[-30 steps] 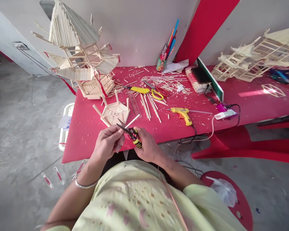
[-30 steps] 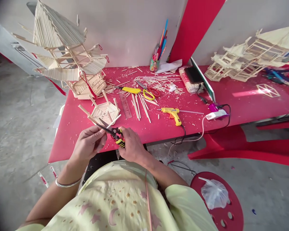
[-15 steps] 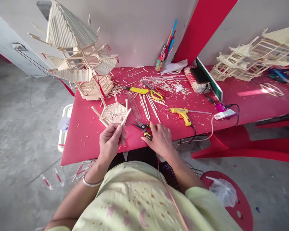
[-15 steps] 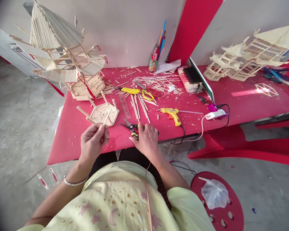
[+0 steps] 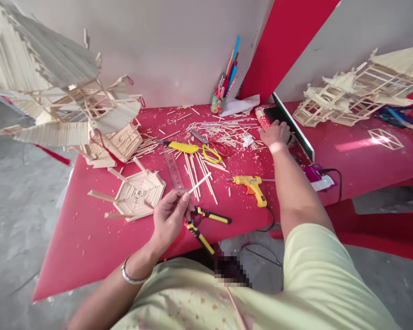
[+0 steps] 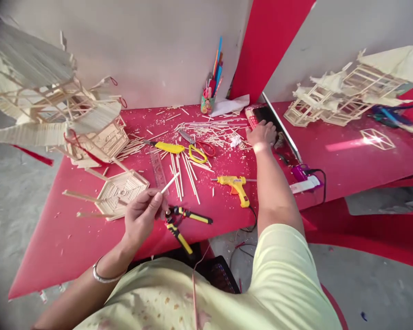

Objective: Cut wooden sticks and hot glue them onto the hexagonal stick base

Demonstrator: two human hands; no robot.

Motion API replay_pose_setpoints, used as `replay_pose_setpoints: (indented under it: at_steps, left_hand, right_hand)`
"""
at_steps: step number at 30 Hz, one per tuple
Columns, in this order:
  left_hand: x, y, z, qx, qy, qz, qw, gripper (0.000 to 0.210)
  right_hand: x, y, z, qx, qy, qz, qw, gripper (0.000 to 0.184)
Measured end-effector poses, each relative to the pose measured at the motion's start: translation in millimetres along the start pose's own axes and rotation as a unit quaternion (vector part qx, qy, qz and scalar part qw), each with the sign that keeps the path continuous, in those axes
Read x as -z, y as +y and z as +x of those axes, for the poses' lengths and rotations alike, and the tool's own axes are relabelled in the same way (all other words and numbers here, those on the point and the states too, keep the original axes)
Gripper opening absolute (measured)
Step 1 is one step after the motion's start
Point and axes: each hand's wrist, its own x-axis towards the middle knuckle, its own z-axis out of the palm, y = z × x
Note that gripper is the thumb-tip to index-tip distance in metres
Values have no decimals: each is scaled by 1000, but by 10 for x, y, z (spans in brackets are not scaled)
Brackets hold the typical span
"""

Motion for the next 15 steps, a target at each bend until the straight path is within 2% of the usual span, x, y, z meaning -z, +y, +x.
replay_pose_setpoints:
  at_steps: [3,5,8,11,15]
  left_hand:
    - [-13,-73,127,26,10,4,1000,24]
    - [4,-105,167,51,24,0,998,22]
    - [38,-117,177,63,16,-7,998,20]
    - [58,-105,156,69,7,6,998,20]
    - [56,-96,125,82,-1,10,997,23]
  right_hand:
    - [-208,43,358,-31,23,-6,999,88]
    - [-285,63,554,-66,9,-17,998,97]
    - [-325,100,759,-87,-12,-39,995,107]
    - [-305,149,834,-88,-21,-51,995,103]
    - [-261,219,835,-80,-34,-4,996,91]
